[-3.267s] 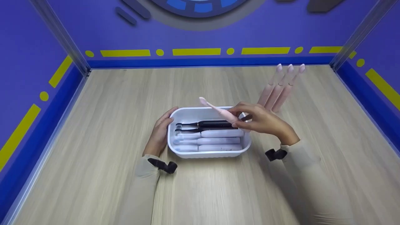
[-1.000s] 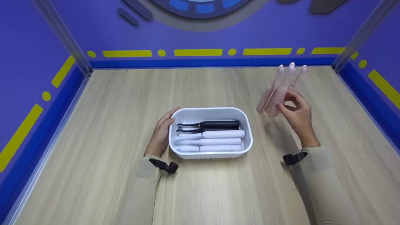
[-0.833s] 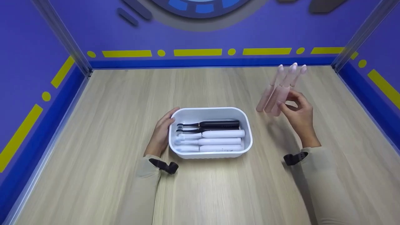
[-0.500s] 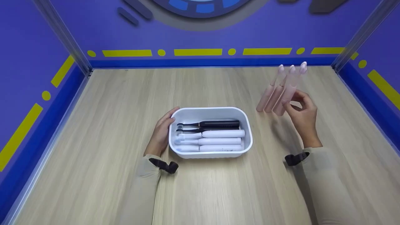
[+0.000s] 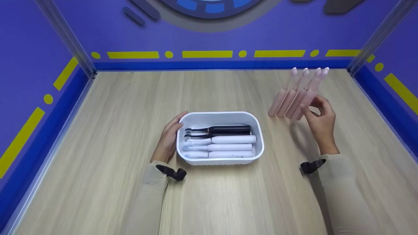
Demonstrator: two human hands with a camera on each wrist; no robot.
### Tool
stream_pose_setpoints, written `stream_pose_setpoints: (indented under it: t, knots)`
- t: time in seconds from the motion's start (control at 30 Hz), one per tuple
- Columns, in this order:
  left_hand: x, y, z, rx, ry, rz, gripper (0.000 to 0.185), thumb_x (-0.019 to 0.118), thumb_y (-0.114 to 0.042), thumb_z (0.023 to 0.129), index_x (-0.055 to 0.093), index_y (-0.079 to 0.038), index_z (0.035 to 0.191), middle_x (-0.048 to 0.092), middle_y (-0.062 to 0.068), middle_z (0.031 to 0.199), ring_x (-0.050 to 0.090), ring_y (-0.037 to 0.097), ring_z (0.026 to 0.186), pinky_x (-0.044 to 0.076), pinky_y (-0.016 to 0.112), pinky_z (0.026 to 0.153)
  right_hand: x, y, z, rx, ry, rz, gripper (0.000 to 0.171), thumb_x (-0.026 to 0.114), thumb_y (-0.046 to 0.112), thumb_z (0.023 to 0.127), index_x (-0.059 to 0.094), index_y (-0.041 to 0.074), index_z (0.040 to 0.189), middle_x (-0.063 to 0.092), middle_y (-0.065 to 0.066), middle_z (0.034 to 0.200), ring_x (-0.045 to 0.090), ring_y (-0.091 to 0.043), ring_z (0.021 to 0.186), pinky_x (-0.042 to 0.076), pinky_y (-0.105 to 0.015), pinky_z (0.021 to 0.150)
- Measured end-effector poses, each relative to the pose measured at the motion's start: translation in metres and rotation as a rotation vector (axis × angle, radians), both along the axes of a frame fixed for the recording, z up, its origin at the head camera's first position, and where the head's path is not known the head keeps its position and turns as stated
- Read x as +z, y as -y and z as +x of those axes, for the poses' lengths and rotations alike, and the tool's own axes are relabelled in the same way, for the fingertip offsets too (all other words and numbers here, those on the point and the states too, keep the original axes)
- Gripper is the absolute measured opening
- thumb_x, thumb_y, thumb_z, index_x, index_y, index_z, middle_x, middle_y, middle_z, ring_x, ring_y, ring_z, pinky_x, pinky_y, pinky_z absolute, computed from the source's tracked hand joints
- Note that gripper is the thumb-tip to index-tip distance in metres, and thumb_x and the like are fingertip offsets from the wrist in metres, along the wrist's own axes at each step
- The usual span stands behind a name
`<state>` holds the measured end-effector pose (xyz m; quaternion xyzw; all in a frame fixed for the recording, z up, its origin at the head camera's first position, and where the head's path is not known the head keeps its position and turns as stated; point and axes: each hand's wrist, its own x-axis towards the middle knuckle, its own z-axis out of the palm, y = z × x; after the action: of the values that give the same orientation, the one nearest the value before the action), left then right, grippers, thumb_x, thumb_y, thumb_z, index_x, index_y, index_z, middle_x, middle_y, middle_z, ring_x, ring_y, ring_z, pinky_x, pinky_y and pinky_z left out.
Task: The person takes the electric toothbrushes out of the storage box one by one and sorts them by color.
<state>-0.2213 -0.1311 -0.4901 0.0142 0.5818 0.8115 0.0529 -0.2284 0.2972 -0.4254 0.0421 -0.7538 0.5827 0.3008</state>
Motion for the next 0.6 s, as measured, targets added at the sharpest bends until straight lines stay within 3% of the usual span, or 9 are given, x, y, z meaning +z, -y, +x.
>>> stream_pose_setpoints:
  t: [0.27,0.6]
  knots:
    - [0.001,0.0,0.001,-0.002,-0.011,-0.003,0.048,0.032,-0.004,0.096,0.04,0.001,0.144,0.038,0.014,0.151,0.034,0.022,0.14,0.024,0.036,0.119,-0.003,-0.005,-0.001,-0.013,-0.028,-0.02,0.036,0.068,-0.005,0.082,0.059,-0.008,0.117,0.061,0.007,0.098,0.06,-0.008,0.09,0.053,-0.012,0.07]
    - [0.001,0.0,0.001,-0.002,-0.003,0.004,0.048,0.033,-0.004,0.097,0.039,0.001,0.144,0.036,0.014,0.153,0.032,0.022,0.142,0.023,0.036,0.12,-0.013,-0.013,-0.008,0.003,-0.024,-0.063,0.036,0.064,-0.01,0.084,0.06,-0.002,0.119,0.06,0.005,0.102,0.06,-0.009,0.095,0.053,-0.012,0.076]
